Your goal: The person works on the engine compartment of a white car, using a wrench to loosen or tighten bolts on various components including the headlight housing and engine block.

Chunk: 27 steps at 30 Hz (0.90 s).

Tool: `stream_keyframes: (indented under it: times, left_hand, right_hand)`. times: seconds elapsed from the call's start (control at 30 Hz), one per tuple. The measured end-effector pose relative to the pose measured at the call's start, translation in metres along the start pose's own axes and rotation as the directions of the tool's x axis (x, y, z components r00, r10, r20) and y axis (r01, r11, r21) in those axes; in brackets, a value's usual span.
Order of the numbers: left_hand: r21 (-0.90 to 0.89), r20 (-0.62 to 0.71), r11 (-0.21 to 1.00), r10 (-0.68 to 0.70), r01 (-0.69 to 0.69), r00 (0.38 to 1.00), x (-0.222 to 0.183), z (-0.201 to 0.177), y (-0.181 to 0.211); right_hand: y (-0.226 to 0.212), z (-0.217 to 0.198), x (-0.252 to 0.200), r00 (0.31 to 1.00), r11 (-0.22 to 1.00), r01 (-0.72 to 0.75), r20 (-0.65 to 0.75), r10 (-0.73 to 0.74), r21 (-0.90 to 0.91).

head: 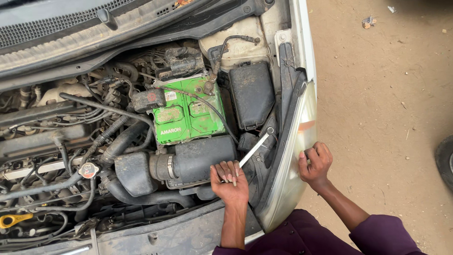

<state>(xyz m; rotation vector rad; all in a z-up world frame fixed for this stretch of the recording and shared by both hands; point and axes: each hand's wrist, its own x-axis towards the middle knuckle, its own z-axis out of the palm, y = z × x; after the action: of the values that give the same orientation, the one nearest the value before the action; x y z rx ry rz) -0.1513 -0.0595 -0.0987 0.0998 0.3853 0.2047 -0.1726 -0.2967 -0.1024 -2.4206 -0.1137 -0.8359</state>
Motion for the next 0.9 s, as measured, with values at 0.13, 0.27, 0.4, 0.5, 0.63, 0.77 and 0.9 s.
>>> stream_keyframes:
  times: [0.13, 0.27, 0.4, 0.5, 0.63, 0.77, 0.9]
  left_hand:
    - [-0.001, -0.034, 1.000, -0.008, 0.008, 0.999, -0.003, 0.009, 0.001]
    - [-0.030, -0.054, 1.000, 0.006, -0.007, 0.999, -0.001, 0.011, 0.003]
    - [-0.014, -0.052, 1.000, 0.003, -0.003, 0.999, 0.003, 0.008, 0.003]
    - [-0.018, -0.008, 1.000, -0.012, 0.012, 1.000, 0.007, 0.011, 0.001]
    - [0.013, -0.026, 1.000, -0.008, 0.008, 1.000, 0.006, 0.009, 0.009]
    - [-0.039, 0.125, 0.998, -0.041, 0.047, 0.991, 0.009, 0.002, 0.008]
    - [0.156, 0.115, 0.986, -0.080, 0.061, 0.990, 0.004, -0.004, 0.012]
  right_hand:
    - [0.003, 0.000, -0.002, 1.000, 1.000, -0.010, 0.015, 0.010, -0.005]
    - [0.005, 0.004, -0.004, 0.999, 0.999, -0.031, 0.026, 0.032, -0.020]
    - [0.007, 0.006, -0.006, 1.000, 1.000, -0.003, 0.009, 0.003, -0.019]
    - [0.007, 0.006, -0.004, 1.000, 1.000, -0.006, -0.015, 0.006, -0.014]
    - [0.007, 0.000, -0.001, 1.000, 1.000, 0.003, 0.000, -0.003, 0.007]
    - [-0.003, 0.003, -0.001, 1.000, 1.000, 0.014, -0.025, -0.014, 0.024]
    - [0.000, -0.001, 0.000, 0.999, 0.999, 0.034, -0.013, -0.034, -0.007]
